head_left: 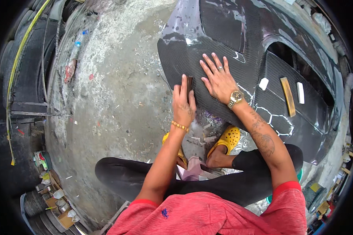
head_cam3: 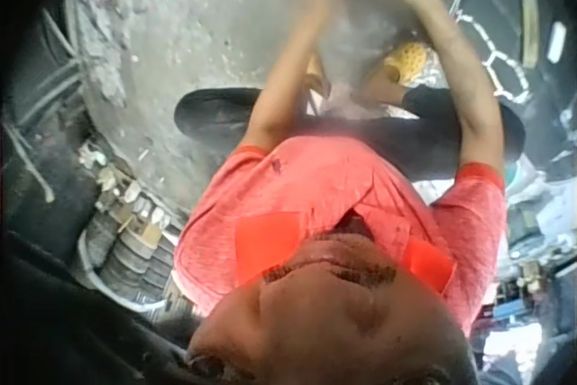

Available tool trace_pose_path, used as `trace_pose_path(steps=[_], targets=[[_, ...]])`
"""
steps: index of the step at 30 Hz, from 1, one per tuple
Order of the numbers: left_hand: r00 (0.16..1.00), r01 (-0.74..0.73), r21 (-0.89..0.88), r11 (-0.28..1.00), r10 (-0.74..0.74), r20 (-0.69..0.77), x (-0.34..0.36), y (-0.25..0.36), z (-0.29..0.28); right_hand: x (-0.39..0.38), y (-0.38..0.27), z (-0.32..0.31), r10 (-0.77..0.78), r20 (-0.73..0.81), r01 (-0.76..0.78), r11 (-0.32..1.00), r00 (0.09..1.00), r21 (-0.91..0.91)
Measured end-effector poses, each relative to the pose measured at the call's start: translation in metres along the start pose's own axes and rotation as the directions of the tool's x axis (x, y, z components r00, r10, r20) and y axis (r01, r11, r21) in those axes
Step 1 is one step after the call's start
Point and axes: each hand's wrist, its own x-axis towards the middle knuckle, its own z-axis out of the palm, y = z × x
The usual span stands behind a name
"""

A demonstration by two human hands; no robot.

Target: Sanding a carbon fiber car hood part by hand.

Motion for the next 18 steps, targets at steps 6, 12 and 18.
trace_pose_path(steps=[6, 12, 18], targets=[[0.986, -0.087, 0.256, 0.963, 0.119, -0.113, 0.196, -0.085, -0.012, 0.01, -0.014, -0.008, -0.006, -0.038, 0.008, 0.998, 0.999, 0.059], [0.989, -0.101, 0.203, 0.974, 0.12, -0.085, 0.191, -0.118, -0.021, 0.008, -0.025, -0.001, 0.007, 0.028, -0.009, 0.997, 1.0, 0.079], [0.999, -0.006, 0.065, 0.998, 0.009, -0.044, 0.026, -0.005, -0.008, 0.0, -0.02, -0.007, 0.041, 0.059, -0.046, 0.996, 0.997, 0.079]])
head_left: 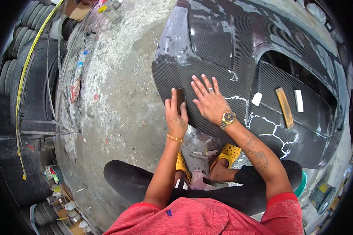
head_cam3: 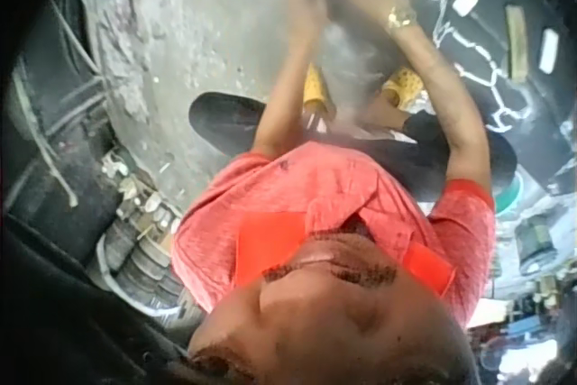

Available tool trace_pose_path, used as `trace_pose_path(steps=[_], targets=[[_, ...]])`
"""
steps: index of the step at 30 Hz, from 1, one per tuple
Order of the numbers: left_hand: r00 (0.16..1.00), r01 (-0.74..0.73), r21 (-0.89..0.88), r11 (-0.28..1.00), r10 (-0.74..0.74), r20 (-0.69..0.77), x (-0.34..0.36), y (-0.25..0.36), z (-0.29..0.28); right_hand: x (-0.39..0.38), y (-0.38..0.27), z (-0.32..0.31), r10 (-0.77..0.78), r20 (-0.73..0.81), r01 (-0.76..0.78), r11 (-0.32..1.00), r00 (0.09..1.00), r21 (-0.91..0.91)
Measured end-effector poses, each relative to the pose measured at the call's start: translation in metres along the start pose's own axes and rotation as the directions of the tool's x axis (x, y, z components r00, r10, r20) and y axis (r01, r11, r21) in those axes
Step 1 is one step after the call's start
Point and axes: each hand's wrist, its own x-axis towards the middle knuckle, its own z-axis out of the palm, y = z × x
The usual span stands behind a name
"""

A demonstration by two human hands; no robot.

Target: Sanding a carbon fiber car hood part by hand.

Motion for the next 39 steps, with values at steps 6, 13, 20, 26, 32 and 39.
trace_pose_path(steps=[6, 13, 20, 26, 32, 39], targets=[[0.989, -0.081, 0.213, 0.974, 0.104, -0.1, 0.118, -0.075, -0.017, 0.03, -0.015, 0.002, -0.034, -0.132, 0.036, 0.999, 0.991, 0.014], [0.997, -0.04, 0.072, 0.997, 0.045, -0.07, -0.007, -0.015, 0.023, 0.005, 0.005, 0.016, 0.22, -0.381, 0.036, 0.827, 0.898, 0.562], [0.997, -0.042, -0.038, 0.998, 0.04, -0.067, -0.07, -0.031, -0.014, -0.066, -0.005, -0.078, 0.113, -0.316, 0.071, 0.853, 0.942, 0.516], [0.986, 0.143, -0.406, 0.903, -0.166, -0.022, -0.05, -0.008, -0.07, -0.232, 0.027, -0.218, 0.66, -0.341, -0.194, 0.598, 0.67, 0.777], [0.975, 0.142, -0.072, 0.987, -0.126, 0.183, -0.023, 0.074, -0.147, -0.43, -0.028, -0.164, 0.915, -0.171, -0.405, 0.321, 0.364, 0.856], [0.993, -0.114, -0.086, 0.99, 0.114, -0.006, 0.038, 0.113, -0.255, -0.449, -0.136, 0.018, 0.879, 0.348, -0.694, -0.029, 0.325, 0.72]])
